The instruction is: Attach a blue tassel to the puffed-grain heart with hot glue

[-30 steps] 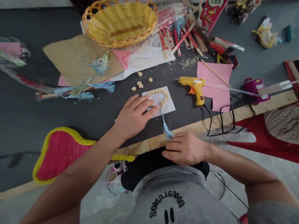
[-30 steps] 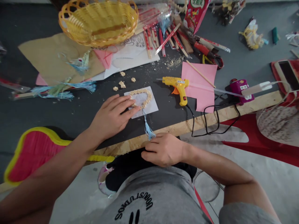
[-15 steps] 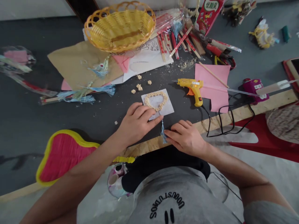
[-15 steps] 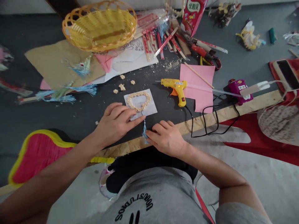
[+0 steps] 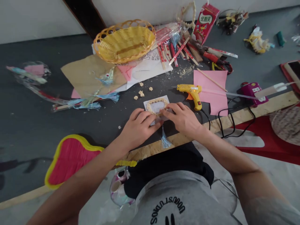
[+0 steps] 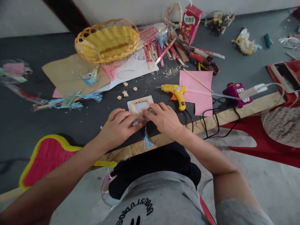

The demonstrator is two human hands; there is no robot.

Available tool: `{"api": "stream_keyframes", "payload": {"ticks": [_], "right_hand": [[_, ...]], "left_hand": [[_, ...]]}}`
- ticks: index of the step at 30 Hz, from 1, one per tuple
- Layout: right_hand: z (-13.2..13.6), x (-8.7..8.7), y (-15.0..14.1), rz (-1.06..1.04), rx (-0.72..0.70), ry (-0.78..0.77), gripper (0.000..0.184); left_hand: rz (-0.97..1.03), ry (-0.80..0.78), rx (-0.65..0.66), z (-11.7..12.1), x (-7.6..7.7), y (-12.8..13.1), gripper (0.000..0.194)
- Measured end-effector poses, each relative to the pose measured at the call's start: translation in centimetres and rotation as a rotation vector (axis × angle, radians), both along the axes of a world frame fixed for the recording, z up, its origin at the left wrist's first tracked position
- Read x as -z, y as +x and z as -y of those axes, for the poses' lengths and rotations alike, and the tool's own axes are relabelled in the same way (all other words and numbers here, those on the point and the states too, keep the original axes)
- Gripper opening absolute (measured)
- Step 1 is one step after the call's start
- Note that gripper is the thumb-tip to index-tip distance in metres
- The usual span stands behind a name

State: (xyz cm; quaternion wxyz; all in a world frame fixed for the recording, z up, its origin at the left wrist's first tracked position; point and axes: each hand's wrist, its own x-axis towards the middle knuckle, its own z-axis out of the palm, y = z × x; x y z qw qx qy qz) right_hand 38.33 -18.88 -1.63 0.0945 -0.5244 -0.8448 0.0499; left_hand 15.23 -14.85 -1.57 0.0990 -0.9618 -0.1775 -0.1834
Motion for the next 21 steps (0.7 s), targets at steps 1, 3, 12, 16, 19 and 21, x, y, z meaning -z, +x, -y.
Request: {"api": "stream_keyframes", "payload": {"ticks": [1,3,12,16,19,21], "right_hand": [[-0.1,0.1,-0.1,0.017,0.001,0.004,0.043],[0.0,0.2,-0.3,0.028,0.006,0.016,0.039],[-0.2,0.2,0.0,-0.031,0.004,0.032,0.045],[1.5,-0.3,0.5,-0.212,-0.003,0.085,0.034],[3.8,-0.5,-0.2,-0.288,-0.099,0.085,0.022],[5.3,-0.5,-1.0,-0.251,-0.129,0.07,0.028]], "left_hand": [[-0.003,-0.005,0.004,0.1,-0.1,0.0,0.019],[0.004,-0.033,0.012,0.5,-0.3,-0.1,0.019],[0.017,-0.16,-0.005,1.2,0.1,-0.6,0.024],[-0.009,-0.189,-0.025,1.1,0.4,-0.9,0.027],[-0.046,-0.207,-0.018,1.0,0.6,-1.1,0.03],[-0.058,-0.203,-0.007,0.9,0.7,-1.2,0.031]]}}
